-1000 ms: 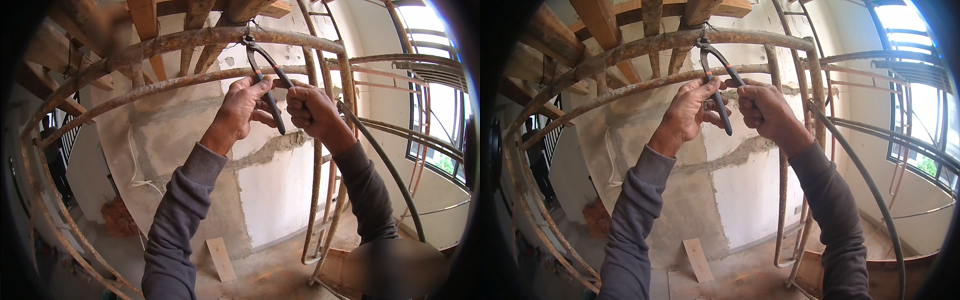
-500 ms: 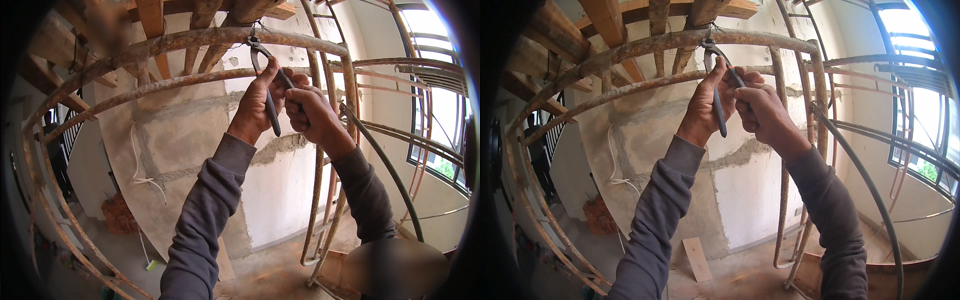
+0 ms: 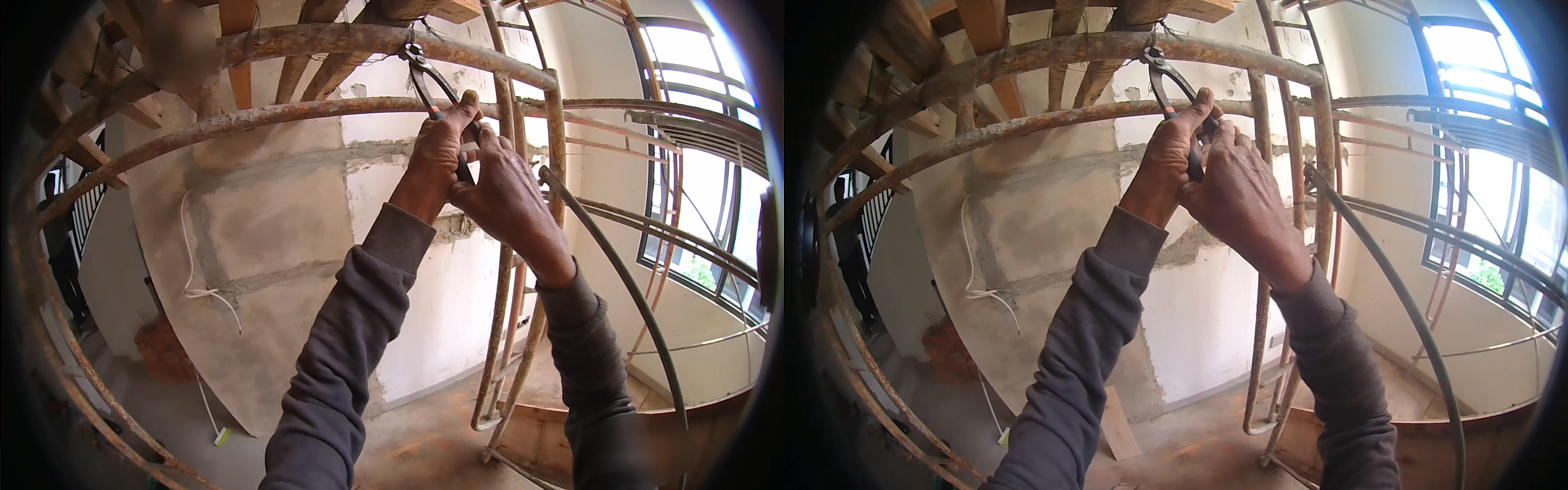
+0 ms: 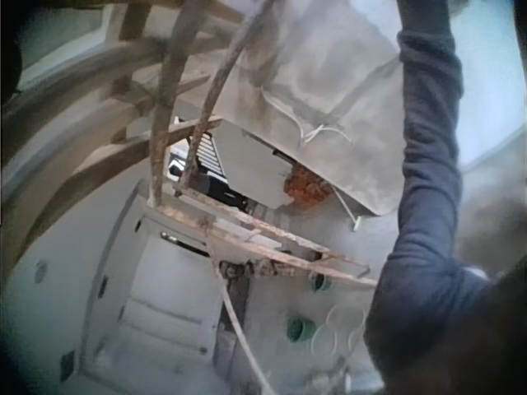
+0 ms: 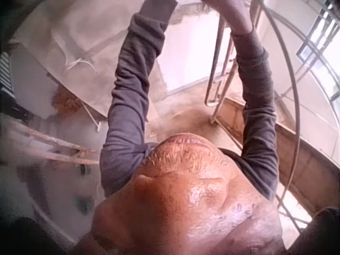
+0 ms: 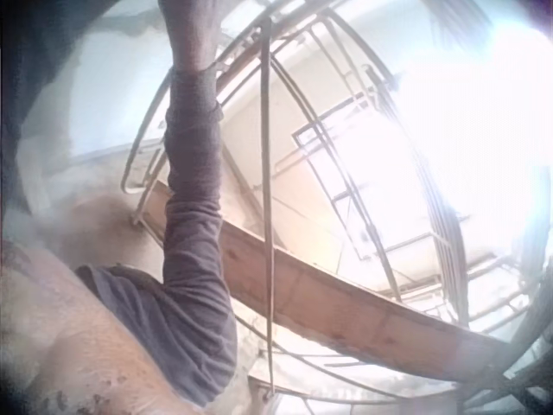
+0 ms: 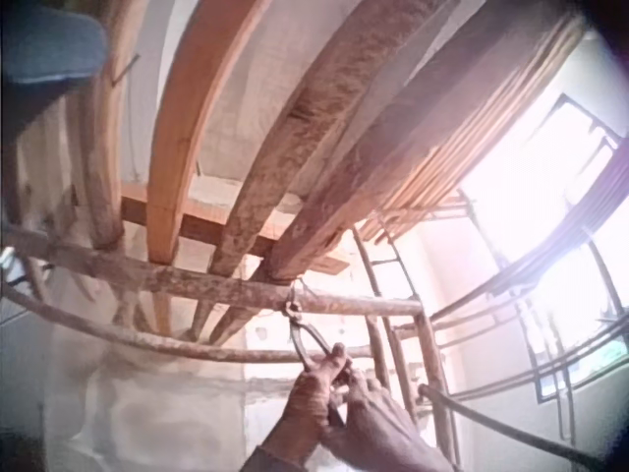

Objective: The person uses a pair of pincers to twist and tighten wire around wooden beams and metal poles of a scaffolding structure, repeating this process at different joints.

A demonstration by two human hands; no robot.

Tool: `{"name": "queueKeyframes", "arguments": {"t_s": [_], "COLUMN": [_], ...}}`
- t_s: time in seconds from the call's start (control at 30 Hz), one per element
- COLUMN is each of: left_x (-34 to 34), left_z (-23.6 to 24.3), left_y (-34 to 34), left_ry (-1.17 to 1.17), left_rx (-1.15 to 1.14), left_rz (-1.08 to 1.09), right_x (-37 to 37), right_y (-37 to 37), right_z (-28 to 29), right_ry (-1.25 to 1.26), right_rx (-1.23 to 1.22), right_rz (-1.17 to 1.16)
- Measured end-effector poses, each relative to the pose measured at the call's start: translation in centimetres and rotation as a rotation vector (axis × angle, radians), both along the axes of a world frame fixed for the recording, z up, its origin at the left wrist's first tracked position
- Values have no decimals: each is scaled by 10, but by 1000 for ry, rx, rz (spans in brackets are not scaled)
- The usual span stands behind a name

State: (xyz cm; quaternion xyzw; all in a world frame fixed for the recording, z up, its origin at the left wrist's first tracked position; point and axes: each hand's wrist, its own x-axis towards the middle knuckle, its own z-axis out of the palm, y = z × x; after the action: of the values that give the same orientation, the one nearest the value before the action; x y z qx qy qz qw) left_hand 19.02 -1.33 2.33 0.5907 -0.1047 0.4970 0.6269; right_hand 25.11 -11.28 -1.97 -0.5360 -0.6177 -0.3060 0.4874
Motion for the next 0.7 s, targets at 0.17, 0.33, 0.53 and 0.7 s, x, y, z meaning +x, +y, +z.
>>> {"name": "queueKeyframes", "arguments": {"t_s": [0.17,0.33,0.53,0.7], "left_x": [-2,2,-3,-9], "left_z": [0,4,3,4], "left_y": [8,23,22,20], "left_ry": [17,62,76,122], "left_rx": [13,67,43,168], "left_rz": [-86,-113,12,47], "right_x": [-6,-8,-12,4], "right_y": [28,48,54,49], "right_z": [-6,-17,-14,-5], "right_ry": [42,-3,74,147], "right_rx": [146,264,253,192], "right_rz": [-94,-291,-242,-68]}}
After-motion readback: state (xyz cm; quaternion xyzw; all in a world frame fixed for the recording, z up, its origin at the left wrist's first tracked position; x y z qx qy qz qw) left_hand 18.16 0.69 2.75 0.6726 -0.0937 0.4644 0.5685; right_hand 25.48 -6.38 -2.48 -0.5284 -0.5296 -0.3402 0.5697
